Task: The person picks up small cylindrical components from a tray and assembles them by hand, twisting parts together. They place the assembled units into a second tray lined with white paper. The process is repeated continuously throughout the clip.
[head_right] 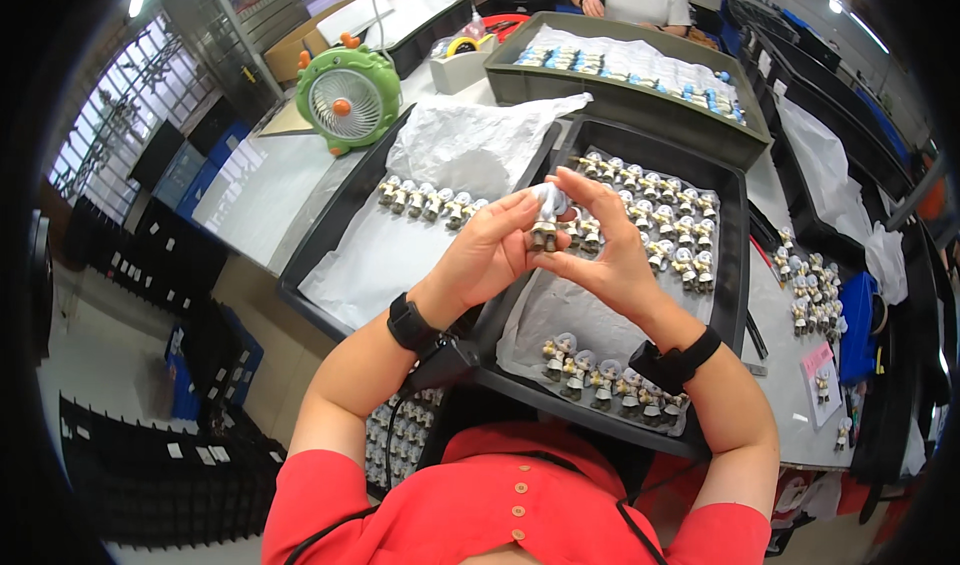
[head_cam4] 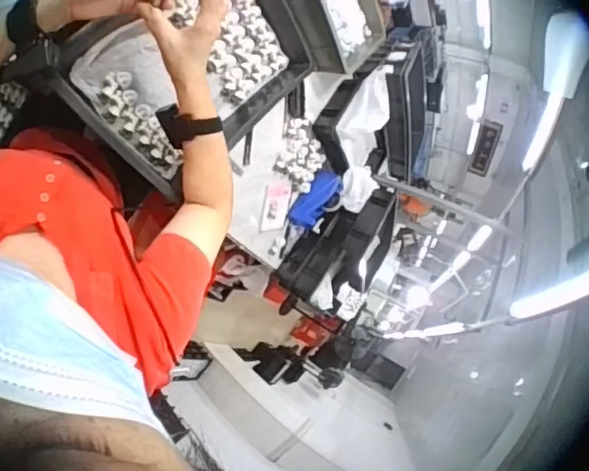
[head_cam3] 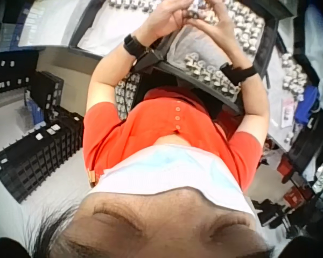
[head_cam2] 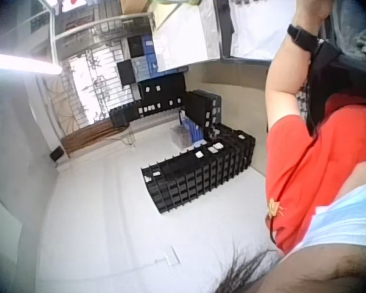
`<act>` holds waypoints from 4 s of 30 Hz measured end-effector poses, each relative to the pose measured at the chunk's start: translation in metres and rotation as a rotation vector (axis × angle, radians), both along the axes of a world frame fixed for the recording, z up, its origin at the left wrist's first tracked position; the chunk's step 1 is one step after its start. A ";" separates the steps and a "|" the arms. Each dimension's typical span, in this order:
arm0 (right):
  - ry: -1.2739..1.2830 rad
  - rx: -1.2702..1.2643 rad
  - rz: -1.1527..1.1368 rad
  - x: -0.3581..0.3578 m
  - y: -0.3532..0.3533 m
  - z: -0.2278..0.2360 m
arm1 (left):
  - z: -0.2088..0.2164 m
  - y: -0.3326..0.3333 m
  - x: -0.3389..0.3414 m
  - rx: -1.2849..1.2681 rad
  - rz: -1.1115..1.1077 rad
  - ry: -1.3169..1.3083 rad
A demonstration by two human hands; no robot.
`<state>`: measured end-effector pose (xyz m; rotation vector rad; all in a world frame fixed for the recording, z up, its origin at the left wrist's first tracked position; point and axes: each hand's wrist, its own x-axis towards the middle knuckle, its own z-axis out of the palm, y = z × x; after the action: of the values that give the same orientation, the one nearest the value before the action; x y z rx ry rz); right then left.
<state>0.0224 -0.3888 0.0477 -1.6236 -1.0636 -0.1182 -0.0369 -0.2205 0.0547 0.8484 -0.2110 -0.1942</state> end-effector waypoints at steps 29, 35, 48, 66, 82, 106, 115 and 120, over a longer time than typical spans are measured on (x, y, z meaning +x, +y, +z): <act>0.079 -0.169 -0.145 0.020 -0.003 -0.005 | -0.058 0.105 0.026 1.467 -0.093 0.255; 0.104 -0.221 -0.168 0.022 -0.003 -0.010 | -0.059 0.103 0.024 1.526 -0.118 0.197; 0.543 -0.203 -0.081 0.033 0.003 -0.021 | -0.071 0.101 0.035 1.631 -0.145 0.108; 0.652 -0.323 0.373 0.032 0.080 0.029 | 0.005 0.077 0.024 0.790 0.217 -0.062; 1.457 0.222 0.050 0.210 0.094 0.005 | -0.024 0.245 0.168 1.568 1.085 0.204; -0.717 -0.830 0.643 -0.005 0.132 0.024 | 0.131 0.144 0.067 1.341 0.388 -0.620; -0.151 -0.826 0.698 0.009 0.112 0.060 | 0.042 0.149 -0.023 1.957 -0.411 -0.282; 0.571 -0.436 0.306 0.044 0.122 0.050 | 0.006 0.152 -0.071 1.972 -0.780 0.024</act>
<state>0.0669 -0.2668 0.0980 -1.6972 -0.9028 0.7846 -0.1076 -0.0686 0.0605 2.6881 -0.2890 -1.2633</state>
